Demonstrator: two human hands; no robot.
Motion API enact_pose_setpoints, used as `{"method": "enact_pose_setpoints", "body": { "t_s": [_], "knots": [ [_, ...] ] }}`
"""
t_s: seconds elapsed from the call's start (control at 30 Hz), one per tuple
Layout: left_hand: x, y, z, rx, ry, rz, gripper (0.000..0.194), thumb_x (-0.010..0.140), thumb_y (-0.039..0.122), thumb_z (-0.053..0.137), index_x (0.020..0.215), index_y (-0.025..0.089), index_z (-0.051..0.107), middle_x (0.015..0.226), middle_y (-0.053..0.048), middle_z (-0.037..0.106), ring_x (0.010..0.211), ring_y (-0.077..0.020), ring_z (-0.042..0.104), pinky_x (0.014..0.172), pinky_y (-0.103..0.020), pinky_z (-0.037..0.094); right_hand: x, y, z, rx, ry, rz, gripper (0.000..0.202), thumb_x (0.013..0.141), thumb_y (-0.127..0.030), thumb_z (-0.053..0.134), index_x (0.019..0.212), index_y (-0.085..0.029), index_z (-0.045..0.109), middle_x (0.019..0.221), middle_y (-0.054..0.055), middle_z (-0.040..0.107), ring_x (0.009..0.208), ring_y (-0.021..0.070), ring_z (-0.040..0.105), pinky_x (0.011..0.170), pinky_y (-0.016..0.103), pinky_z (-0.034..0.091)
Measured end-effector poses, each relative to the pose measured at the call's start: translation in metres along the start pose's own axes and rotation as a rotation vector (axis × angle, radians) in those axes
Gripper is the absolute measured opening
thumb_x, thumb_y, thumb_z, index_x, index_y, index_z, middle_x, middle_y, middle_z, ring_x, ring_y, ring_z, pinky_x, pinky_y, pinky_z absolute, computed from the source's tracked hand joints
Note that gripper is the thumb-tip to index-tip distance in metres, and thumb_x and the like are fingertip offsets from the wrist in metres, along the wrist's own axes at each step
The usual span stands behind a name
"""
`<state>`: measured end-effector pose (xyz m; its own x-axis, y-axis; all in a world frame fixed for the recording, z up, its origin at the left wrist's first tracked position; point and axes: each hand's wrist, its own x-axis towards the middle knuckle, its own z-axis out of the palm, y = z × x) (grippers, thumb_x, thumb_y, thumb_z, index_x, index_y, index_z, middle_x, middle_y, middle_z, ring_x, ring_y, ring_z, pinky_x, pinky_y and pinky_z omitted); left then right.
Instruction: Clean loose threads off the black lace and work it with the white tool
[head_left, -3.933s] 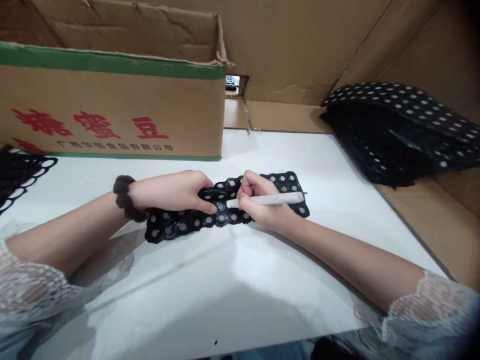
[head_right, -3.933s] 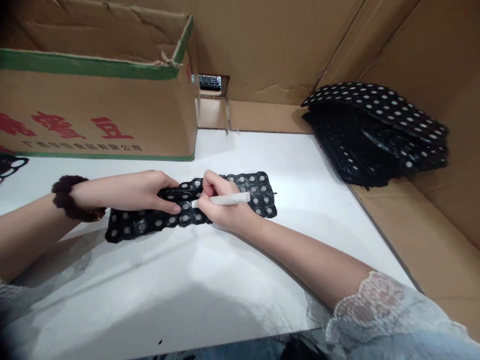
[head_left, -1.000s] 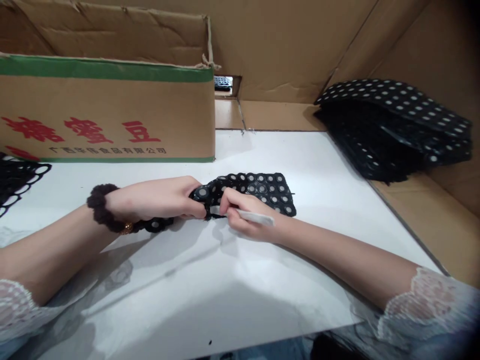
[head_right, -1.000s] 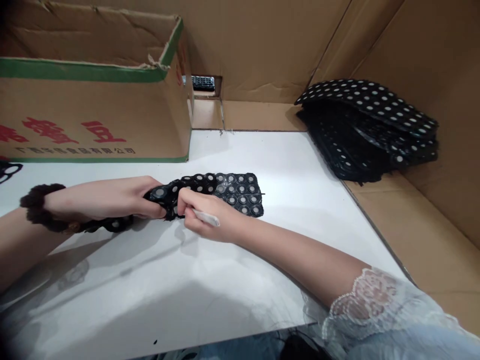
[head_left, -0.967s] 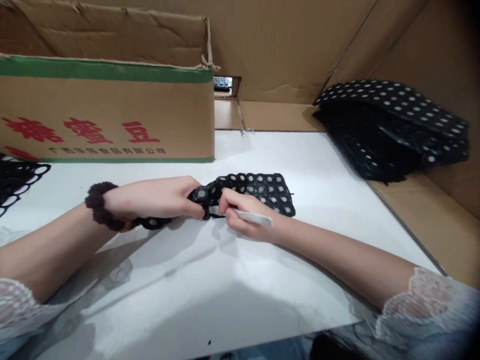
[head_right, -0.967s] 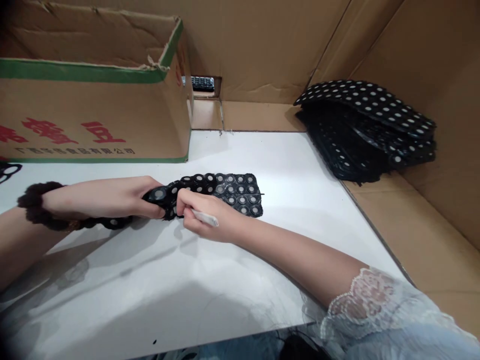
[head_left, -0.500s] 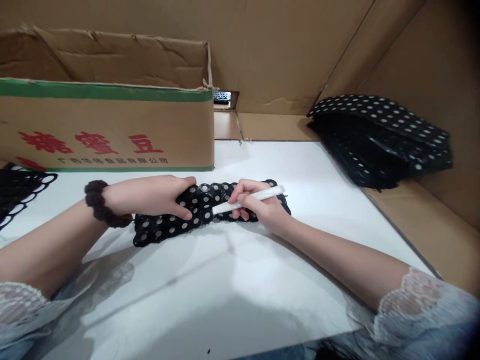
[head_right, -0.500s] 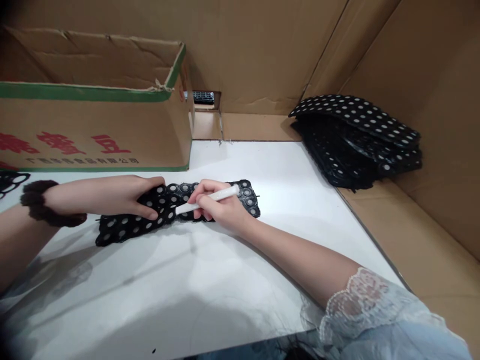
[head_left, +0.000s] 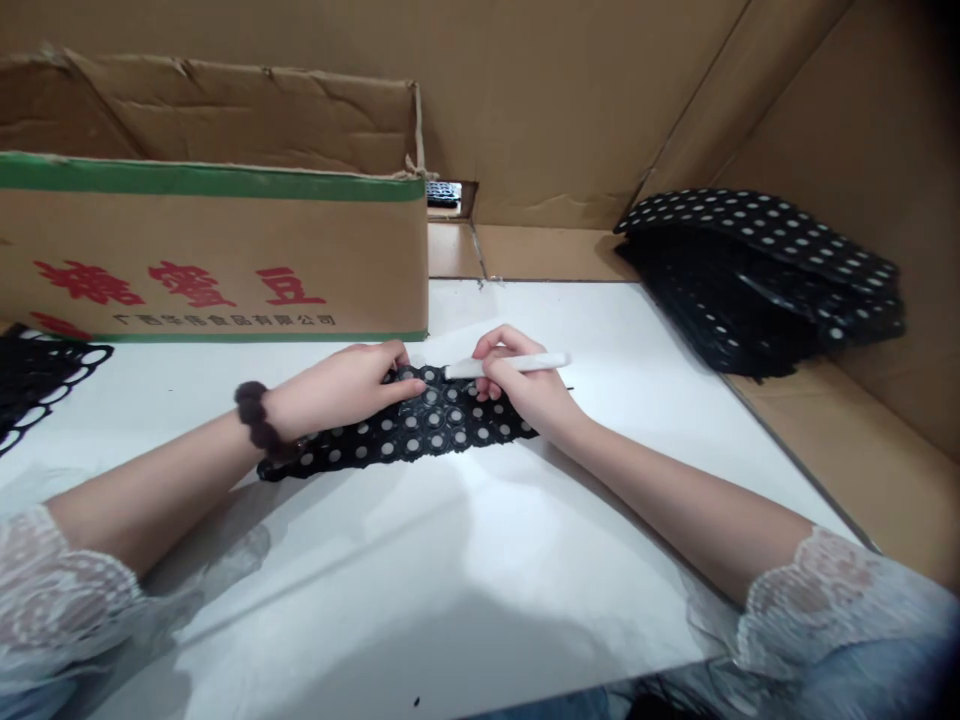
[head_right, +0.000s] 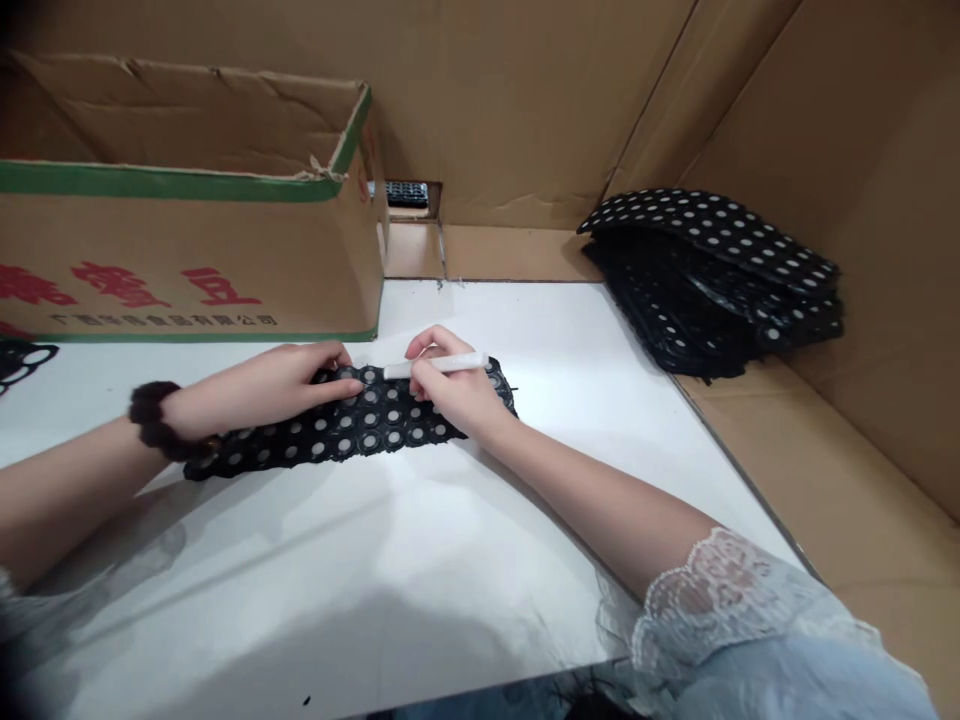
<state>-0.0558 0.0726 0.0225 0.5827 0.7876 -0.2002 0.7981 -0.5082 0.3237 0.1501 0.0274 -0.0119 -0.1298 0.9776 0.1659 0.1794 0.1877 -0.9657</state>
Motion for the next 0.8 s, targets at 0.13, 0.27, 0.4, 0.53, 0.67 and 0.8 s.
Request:
{"method": "enact_pose_setpoints", "body": {
  "t_s": [0.13,0.27,0.4,0.53,0.67,0.8],
  "knots": [
    [0.003,0.006,0.007,-0.040,0.014,0.069,0.037,0.082,0.047,0.032,0.090,0.019,0.053,0.088,-0.004,0.061,0.077,-0.0189,0.054,0.066,-0.026,0.036,0.002,0.004,-0.001,-0.001,-0.044,-0.010,0.007,0.073,-0.015,0.044,0.079,-0.020,0.042,0.055,-0.006,0.050,0.054,0.0102,0.052,0.054,0.023,0.041],
    [0.002,0.003,0.009,-0.092,0.023,0.138,0.030,0.085,0.040,0.030,0.088,0.019,0.052,0.084,-0.002,0.059,0.076,-0.0164,0.052,0.068,-0.025,0.036,0.001,0.005,0.000,-0.084,-0.066,-0.034,0.005,0.076,-0.021,0.044,0.080,-0.019,0.041,0.063,-0.003,0.053,0.060,0.0113,0.052,0.057,0.025,0.041],
    [0.000,0.002,0.012,-0.167,0.065,0.188,0.024,0.085,0.035,0.032,0.087,0.019,0.050,0.085,0.000,0.057,0.079,-0.0150,0.050,0.072,-0.024,0.035,0.001,0.004,-0.002,-0.409,-0.048,-0.218,0.005,0.076,-0.024,0.045,0.075,-0.019,0.046,0.071,0.001,0.052,0.071,0.0144,0.049,0.067,0.030,0.040],
    [-0.001,-0.001,0.014,-0.249,0.055,0.194,0.023,0.086,0.035,0.030,0.087,0.019,0.048,0.084,0.001,0.054,0.080,-0.0140,0.048,0.074,-0.023,0.035,0.004,0.005,-0.009,-0.662,-0.145,-0.387,0.013,0.077,-0.024,0.046,0.069,-0.017,0.053,0.102,0.008,0.054,0.104,0.0226,0.043,0.090,0.039,0.032],
    [-0.002,-0.004,0.014,-0.261,0.059,0.196,0.024,0.086,0.036,0.028,0.084,0.019,0.045,0.080,0.001,0.052,0.077,-0.0141,0.048,0.072,-0.023,0.035,0.008,0.005,-0.013,-0.589,-0.347,-0.375,0.025,0.084,-0.022,0.035,0.072,-0.017,0.056,0.100,0.007,0.056,0.103,0.0196,0.046,0.091,0.037,0.033],
    [-0.001,-0.004,0.014,-0.152,0.074,0.220,0.025,0.086,0.036,0.027,0.078,0.018,0.042,0.073,0.000,0.051,0.070,-0.0147,0.046,0.066,-0.025,0.034,0.005,0.001,-0.014,-0.549,-0.308,-0.369,0.028,0.084,-0.019,0.033,0.065,-0.016,0.053,0.083,0.007,0.053,0.088,0.0183,0.049,0.083,0.035,0.038]
  ]
}}
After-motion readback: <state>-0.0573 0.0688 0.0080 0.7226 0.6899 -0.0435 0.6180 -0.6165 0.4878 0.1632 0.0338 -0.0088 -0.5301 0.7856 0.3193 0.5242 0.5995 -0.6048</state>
